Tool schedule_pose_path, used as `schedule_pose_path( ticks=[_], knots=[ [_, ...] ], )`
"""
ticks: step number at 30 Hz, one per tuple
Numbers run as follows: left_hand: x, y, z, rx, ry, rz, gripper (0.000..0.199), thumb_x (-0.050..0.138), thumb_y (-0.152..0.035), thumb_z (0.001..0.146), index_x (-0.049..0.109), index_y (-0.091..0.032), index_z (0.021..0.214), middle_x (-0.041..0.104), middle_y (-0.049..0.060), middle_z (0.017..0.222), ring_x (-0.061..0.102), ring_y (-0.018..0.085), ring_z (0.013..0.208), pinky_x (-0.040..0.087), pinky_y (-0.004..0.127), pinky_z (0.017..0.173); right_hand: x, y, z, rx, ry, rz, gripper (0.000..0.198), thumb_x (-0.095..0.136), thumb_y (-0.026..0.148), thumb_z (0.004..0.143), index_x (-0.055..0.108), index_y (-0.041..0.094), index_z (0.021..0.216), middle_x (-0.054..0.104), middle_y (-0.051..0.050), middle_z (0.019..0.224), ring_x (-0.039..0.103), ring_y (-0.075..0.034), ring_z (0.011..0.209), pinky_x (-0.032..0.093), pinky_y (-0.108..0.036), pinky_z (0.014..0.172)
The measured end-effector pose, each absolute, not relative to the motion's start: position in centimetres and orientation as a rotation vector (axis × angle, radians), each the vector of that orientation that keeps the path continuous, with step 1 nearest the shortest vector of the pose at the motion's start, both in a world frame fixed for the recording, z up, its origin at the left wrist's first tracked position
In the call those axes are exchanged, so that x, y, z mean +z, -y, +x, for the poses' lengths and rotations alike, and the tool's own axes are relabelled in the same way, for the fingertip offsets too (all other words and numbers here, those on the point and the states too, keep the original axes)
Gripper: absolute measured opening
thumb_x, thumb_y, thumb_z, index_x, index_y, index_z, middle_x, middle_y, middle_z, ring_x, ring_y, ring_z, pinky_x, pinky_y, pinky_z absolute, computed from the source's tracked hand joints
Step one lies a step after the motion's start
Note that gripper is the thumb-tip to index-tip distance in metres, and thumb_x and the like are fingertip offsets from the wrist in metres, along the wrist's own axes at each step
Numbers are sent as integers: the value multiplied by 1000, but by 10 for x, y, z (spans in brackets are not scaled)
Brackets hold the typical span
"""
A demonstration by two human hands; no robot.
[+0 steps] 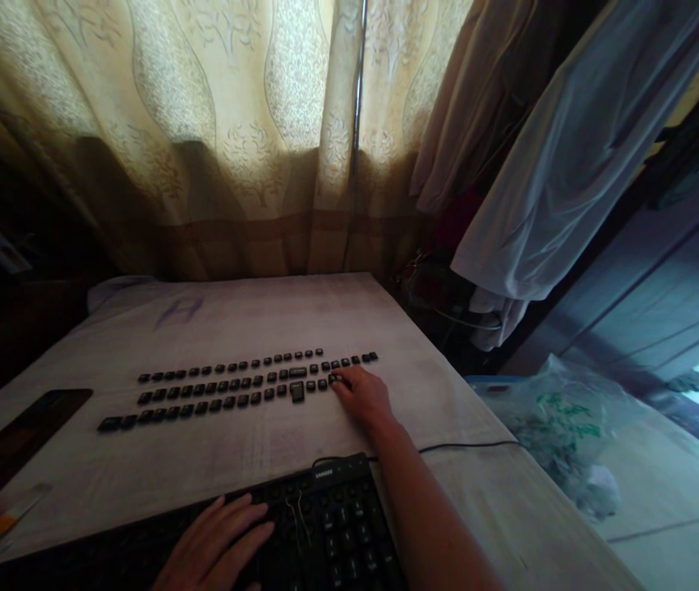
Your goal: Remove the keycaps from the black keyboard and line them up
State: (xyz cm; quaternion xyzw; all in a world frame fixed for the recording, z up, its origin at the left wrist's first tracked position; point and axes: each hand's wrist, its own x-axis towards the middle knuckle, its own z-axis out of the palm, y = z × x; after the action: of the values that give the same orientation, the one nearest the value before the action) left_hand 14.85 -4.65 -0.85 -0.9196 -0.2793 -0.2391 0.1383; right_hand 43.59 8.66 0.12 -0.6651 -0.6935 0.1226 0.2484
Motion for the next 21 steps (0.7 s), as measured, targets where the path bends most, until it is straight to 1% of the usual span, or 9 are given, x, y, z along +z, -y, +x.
schedule_pose_path(
  ticks=[6, 10, 12, 17, 19, 21],
  knots=[
    [-13, 46, 146, -688, 811, -2699, 38, 55, -18, 85, 59, -24, 122, 70, 2, 115, 66, 20, 107, 56, 33, 92, 2, -87, 437, 344, 1909, -1800, 27, 60, 23, 84, 71, 24, 109, 72, -5, 105, 66, -21, 94, 48, -33, 84],
    [-14, 44, 146, -683, 806, -2707, 37, 56, -21, 86, 59, -24, 122, 70, 2, 115, 66, 19, 107, 56, 32, 92, 0, -87, 438, 336, 1920, -1793, 26, 59, 24, 84, 71, 22, 108, 72, -6, 103, 65, -22, 95, 48, -34, 85],
    [-15, 44, 147, -677, 795, -2690, 37, 56, -22, 85, 59, -24, 122, 70, 2, 114, 66, 20, 106, 57, 33, 90, -1, -87, 439, 333, 1923, -1786, 27, 60, 23, 83, 71, 22, 108, 72, -6, 103, 65, -21, 94, 48, -33, 85],
    [-4, 48, 153, -758, 847, -2686, 40, 53, -15, 81, 60, -23, 119, 71, 4, 113, 67, 21, 103, 59, 37, 85, 0, -84, 438, 342, 1895, -1781, 33, 59, 21, 82, 68, 23, 114, 72, -5, 104, 65, -19, 93, 49, -32, 85],
    [5, 53, 157, -793, 908, -2720, 39, 52, -14, 81, 60, -22, 119, 70, 6, 114, 66, 22, 105, 59, 39, 86, 1, -84, 439, 357, 1875, -1793, 35, 58, 18, 82, 68, 23, 115, 72, -5, 104, 65, -19, 93, 49, -32, 87],
    [14, 59, 160, -767, 1016, -2773, 39, 53, -15, 83, 58, -21, 121, 67, 8, 118, 64, 24, 109, 57, 45, 90, 6, -81, 441, 382, 1863, -1808, 35, 56, 16, 82, 68, 22, 115, 72, -6, 104, 65, -20, 93, 49, -33, 87]
  ],
)
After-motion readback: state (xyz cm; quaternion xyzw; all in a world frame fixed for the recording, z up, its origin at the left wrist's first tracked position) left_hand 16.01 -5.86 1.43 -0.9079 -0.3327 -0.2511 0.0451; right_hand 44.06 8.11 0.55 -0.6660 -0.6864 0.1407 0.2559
